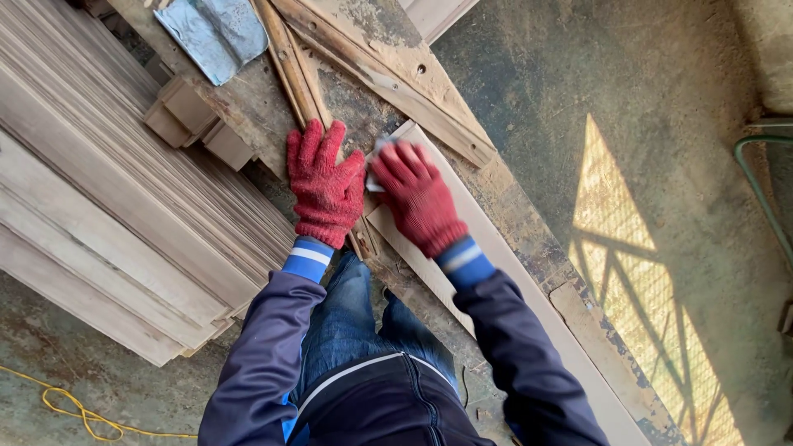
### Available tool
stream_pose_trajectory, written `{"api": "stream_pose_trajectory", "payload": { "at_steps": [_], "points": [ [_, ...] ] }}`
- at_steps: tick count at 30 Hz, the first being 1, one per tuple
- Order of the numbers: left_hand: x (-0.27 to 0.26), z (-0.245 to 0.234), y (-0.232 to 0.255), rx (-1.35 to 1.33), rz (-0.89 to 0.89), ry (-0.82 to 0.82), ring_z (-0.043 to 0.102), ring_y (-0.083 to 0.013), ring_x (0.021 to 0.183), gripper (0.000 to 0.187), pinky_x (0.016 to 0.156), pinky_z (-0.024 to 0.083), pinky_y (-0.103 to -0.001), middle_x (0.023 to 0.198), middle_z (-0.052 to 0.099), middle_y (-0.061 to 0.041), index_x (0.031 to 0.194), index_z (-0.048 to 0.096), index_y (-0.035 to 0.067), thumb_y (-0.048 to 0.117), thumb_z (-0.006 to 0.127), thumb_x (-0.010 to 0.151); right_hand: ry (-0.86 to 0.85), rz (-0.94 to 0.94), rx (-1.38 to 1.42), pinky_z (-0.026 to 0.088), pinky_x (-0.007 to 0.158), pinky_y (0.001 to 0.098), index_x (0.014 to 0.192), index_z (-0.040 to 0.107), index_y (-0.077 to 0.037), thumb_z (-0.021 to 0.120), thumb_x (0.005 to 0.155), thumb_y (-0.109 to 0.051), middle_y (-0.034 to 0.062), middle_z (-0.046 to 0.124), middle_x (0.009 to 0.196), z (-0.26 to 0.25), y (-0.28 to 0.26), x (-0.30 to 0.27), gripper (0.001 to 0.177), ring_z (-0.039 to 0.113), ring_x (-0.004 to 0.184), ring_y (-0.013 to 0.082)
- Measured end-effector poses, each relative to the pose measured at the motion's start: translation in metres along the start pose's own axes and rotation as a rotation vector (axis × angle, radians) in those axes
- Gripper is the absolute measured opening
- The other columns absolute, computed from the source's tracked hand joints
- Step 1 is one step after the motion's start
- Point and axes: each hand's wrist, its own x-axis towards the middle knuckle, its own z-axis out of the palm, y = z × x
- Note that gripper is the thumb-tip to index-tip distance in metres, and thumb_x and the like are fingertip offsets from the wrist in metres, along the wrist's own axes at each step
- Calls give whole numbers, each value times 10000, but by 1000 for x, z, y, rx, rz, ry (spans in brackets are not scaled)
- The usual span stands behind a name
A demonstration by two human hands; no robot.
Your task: Sanding wooden planks using an orbital power sander and manual sandpaper in a workshop.
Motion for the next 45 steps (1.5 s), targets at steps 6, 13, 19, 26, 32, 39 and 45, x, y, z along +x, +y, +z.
{"api": "stream_pose_trajectory", "payload": {
  "at_steps": [6, 13, 19, 26, 32, 39, 45],
  "points": [
    [8, -7, 6, 33, 29, -4, 517, -393, 1342, 181, 1097, 395, -657, 1386, 642, -126, 992, 763, 146, 142, 788, 813, 10, 19, -66, 452, 1114, 577, 1346, 654, -116, 651, 1005, -380, 159, 656, 1346, -27, -11, -49, 431, 554, 1329, 415],
    [18, -5, 5, 25, 48, 52, 565, -397, 1276, 184, 1054, 417, -654, 1326, 667, -131, 964, 738, 151, 155, 780, 785, -256, 315, -216, 501, 1031, 587, 1329, 619, -116, 630, 935, -354, 162, 635, 1333, -97, -25, -247, 460, 560, 1306, 455],
    [15, -6, 7, 21, 59, 56, 588, -387, 1240, 165, 1023, 444, -649, 1301, 682, -133, 962, 725, 131, 142, 766, 802, -39, 156, -57, 496, 1016, 620, 1210, 656, -68, 613, 990, -421, 200, 646, 1190, -51, -6, -95, 418, 597, 1169, 485],
    [9, -1, 3, 56, 75, 46, 585, -386, 1258, 197, 1031, 438, -648, 1322, 668, -143, 1009, 724, 130, 127, 764, 815, -85, 113, -259, 403, 1171, 538, 1377, 622, -111, 822, 870, -404, 157, 609, 1410, -4, 8, 25, 618, 530, 1357, 384],
    [13, -7, 5, 27, 82, 15, 573, -401, 1271, 194, 1048, 413, -654, 1342, 659, -145, 965, 729, 147, 140, 800, 785, -38, 258, -153, 451, 1069, 645, 1297, 646, -33, 661, 970, -401, 249, 626, 1281, -73, -9, -167, 492, 556, 1243, 515],
    [14, -4, 6, 32, 84, 9, 588, -417, 1260, 174, 1035, 424, -679, 1318, 685, -152, 941, 728, 124, 119, 782, 776, -78, 444, -127, 431, 1065, 669, 1295, 612, -26, 521, 1021, -430, 250, 612, 1259, -71, -22, -170, 497, 549, 1233, 535],
    [12, -4, 4, 33, 81, -11, 578, -396, 1268, 155, 1039, 417, -672, 1324, 668, -142, 949, 714, 123, 126, 771, 804, 133, 187, -245, 420, 1121, 604, 1276, 659, -56, 773, 924, -438, 207, 630, 1272, 20, 3, 8, 531, 551, 1265, 443]
  ]
}}
